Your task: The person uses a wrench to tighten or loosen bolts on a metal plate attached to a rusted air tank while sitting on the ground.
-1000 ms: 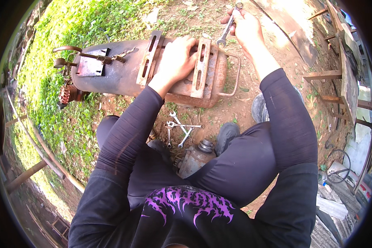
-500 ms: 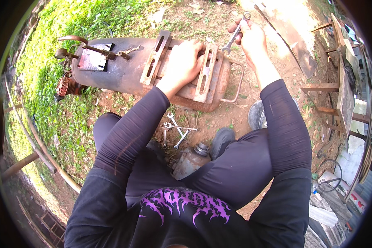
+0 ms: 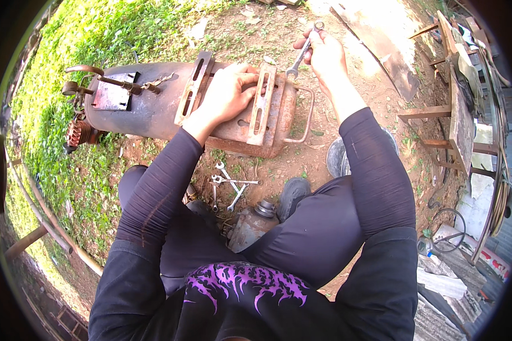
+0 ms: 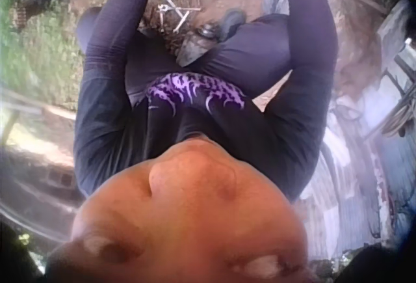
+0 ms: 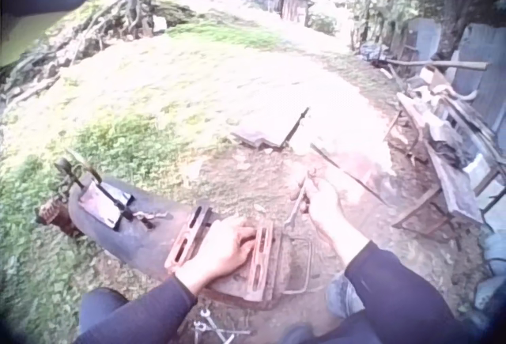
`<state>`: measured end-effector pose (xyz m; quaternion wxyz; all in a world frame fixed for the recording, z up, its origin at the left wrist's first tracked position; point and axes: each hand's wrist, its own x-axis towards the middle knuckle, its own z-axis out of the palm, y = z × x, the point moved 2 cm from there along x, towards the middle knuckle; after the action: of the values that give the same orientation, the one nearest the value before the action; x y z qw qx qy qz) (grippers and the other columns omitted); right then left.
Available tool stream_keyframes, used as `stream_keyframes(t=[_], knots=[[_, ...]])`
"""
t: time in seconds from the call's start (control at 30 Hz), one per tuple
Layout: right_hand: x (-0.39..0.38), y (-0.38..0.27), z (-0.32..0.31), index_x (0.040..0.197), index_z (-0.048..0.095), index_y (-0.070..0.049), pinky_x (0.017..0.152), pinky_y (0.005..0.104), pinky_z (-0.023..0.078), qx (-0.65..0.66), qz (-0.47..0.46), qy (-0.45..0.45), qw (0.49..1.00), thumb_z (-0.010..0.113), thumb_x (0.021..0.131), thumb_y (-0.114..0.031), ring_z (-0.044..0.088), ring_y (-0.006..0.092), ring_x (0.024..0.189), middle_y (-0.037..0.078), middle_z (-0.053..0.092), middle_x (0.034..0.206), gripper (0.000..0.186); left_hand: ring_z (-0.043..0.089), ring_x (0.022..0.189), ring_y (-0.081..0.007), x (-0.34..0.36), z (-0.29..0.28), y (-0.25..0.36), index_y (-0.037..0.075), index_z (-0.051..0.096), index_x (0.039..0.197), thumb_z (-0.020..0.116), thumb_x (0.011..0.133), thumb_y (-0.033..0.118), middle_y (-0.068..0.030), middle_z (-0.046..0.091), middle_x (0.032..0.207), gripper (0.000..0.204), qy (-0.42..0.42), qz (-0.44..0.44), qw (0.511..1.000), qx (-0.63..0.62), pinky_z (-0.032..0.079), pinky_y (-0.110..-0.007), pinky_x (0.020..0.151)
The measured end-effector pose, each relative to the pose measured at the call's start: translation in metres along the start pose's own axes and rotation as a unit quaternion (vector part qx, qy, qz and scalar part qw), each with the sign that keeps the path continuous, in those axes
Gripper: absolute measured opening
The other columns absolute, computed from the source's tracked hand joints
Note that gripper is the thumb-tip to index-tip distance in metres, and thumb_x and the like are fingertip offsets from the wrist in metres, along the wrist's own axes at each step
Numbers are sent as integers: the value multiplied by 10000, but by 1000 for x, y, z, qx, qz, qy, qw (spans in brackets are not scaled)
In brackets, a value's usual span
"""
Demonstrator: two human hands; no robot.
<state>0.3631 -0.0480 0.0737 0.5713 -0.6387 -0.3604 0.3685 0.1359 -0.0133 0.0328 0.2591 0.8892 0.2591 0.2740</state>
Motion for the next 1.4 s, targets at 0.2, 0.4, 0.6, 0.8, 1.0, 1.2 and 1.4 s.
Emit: stream_keyframes(t=[0.2, 0.4, 0.6, 0.8, 1.0, 1.2, 1.4], knots=[[8, 4, 1, 1077, 598, -13, 547, 233, 442, 14, -13, -12, 1000, 432, 1068, -168, 518, 77, 589, 86, 711, 817, 227, 603, 950, -327, 1, 9, 9, 46, 630, 949, 672, 847, 185, -137, 616, 912, 178, 42, -20, 994, 104, 464, -450, 817], [14, 8, 2, 1071, 606, -6, 574, 240, 438, 2, -9, -15, 1000, 432, 1066, -166, 508, 84, 602, 86, 710, 814, 236, 591, 893, -361, 8, 13, 14, 18, 587, 1016, 623, 941, 277, -171, 596, 898, 272, 44, 5, 984, 173, 459, -458, 792], [6, 2, -2, 1080, 597, -5, 565, 225, 439, 9, -14, -7, 1000, 429, 1072, -180, 508, 73, 600, 88, 707, 852, 242, 627, 896, -332, 9, 8, 9, 34, 703, 932, 675, 876, 211, -130, 630, 894, 187, 29, -16, 997, 72, 499, -435, 788], [5, 2, -5, 1093, 595, -16, 543, 207, 433, 6, -19, -3, 1000, 423, 1079, -185, 500, 60, 580, 81, 699, 852, 242, 645, 953, -314, 10, -2, -3, 63, 759, 1020, 714, 840, 218, -124, 685, 955, 242, -18, -2, 999, -51, 505, -406, 854], [8, 4, -4, 1100, 597, -18, 523, 201, 424, 1, -15, -4, 1000, 424, 1079, -190, 490, 49, 559, 75, 703, 859, 245, 607, 915, -353, 9, 4, 5, 5, 624, 935, 698, 866, 232, -169, 619, 893, 249, 2, -27, 997, 78, 481, -437, 820], [6, 3, -1, 1101, 603, -25, 528, 201, 427, -9, -18, -4, 1000, 434, 1076, -197, 487, 45, 563, 66, 706, 863, 243, 600, 968, -352, 7, 7, 9, 10, 611, 998, 681, 876, 233, -173, 613, 976, 264, 25, 2, 995, 97, 478, -441, 849], [5, 2, 1, 1120, 599, -23, 551, 205, 440, -5, -17, -5, 1000, 437, 1076, -198, 489, 45, 575, 61, 706, 871, 242, 629, 964, -310, 12, 6, 6, 51, 715, 973, 688, 853, 231, -108, 660, 962, 217, -13, -102, 994, 44, 488, -428, 828]])
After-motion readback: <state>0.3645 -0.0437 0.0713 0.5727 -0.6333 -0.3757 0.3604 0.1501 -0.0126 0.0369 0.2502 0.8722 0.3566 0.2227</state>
